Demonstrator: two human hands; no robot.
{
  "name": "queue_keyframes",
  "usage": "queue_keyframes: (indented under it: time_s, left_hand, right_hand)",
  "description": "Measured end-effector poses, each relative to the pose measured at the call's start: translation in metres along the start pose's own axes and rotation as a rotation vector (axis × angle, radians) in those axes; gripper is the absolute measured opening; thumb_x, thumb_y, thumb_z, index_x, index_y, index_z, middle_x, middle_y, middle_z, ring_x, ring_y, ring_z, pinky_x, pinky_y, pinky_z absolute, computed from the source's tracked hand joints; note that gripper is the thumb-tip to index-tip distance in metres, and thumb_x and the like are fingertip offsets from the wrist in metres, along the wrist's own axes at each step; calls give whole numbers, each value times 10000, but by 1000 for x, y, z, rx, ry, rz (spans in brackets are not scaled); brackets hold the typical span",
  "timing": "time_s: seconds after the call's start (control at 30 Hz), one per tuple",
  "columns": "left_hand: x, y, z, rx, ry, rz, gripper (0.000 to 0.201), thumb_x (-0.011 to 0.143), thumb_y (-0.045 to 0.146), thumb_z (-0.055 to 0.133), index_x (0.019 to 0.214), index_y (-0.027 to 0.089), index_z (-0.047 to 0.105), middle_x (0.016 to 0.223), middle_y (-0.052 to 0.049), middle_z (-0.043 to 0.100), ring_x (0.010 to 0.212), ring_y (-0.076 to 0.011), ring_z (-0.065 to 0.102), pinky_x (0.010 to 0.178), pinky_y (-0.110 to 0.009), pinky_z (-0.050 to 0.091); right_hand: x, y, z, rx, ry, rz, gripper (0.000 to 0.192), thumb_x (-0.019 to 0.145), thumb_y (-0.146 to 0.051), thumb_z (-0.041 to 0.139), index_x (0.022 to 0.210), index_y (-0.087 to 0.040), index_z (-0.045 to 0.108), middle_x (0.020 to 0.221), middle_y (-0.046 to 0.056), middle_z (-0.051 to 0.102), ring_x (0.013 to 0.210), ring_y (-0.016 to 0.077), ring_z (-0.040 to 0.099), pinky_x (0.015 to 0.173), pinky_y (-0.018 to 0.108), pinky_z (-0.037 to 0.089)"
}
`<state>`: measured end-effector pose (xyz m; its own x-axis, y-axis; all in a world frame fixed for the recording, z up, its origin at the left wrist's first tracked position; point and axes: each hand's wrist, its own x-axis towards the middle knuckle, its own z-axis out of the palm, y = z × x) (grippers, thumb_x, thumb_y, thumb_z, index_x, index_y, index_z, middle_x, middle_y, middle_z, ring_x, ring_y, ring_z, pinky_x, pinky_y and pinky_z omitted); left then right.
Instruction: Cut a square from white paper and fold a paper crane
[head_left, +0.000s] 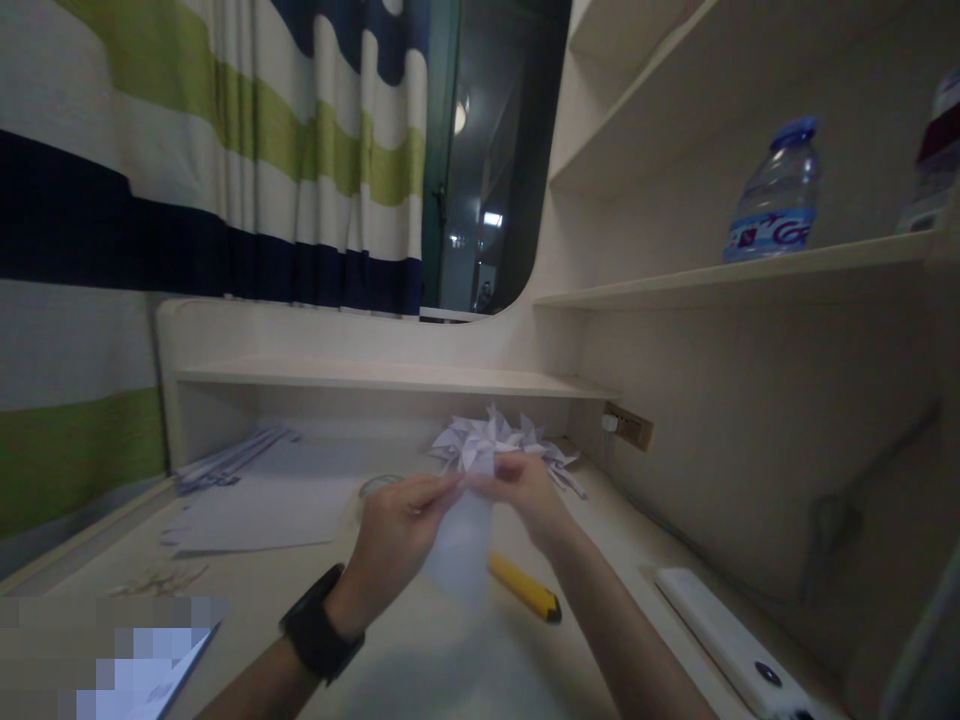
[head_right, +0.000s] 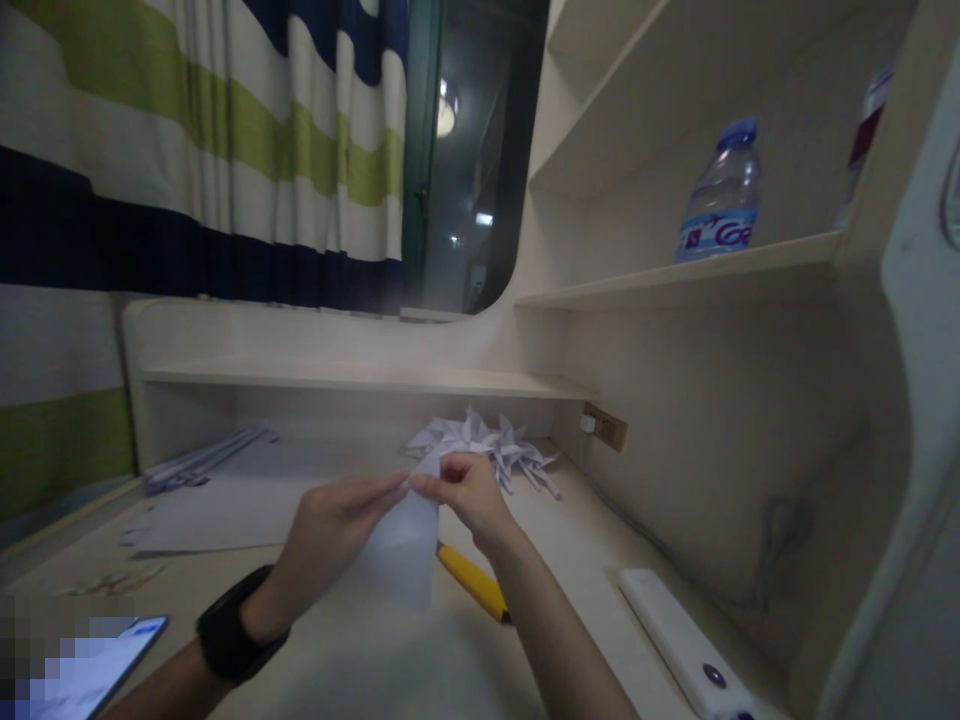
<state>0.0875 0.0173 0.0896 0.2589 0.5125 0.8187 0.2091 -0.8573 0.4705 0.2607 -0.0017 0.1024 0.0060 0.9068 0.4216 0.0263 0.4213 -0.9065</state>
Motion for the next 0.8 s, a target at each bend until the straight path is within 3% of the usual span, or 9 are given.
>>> queue_keyframes:
  time_s: [0.17,0.27,0.5,0.8]
  left_hand:
    - [6,4,-1,-27,13,28,168,836,250,609,939,271,740,896,0,748,743,-171,702,671,-242,535]
    - [4,2,-3,-18,34,20,164,839,255,608,933,271,741,897,4,748,748,-166,699,683,-242,534]
    - [-3,-8,-3,-14,23,-10,186,849,249,581,944,273,739,909,-2,745,785,-179,696,705,-264,539]
    - [-7,-7,-1,-113,-6,-104,186,828,267,603,955,274,737,905,-8,745,774,-182,686,727,-281,545]
  right_hand:
    - [13,-21,1,-1,80,-71,259,602,-380,791,604,-146,681,530,-11,592,479,92,485,487,215,368]
    - [16,-26,3,44,123,-49,265,580,-382,801,633,-143,701,552,4,623,482,96,513,485,216,392]
    - [21,-18,4,36,199,-41,267,530,-367,823,646,-143,736,560,35,669,491,132,567,513,258,462]
    - [22,-15,10,68,309,-35,198,509,-316,814,565,-149,723,501,31,647,448,135,546,474,262,427]
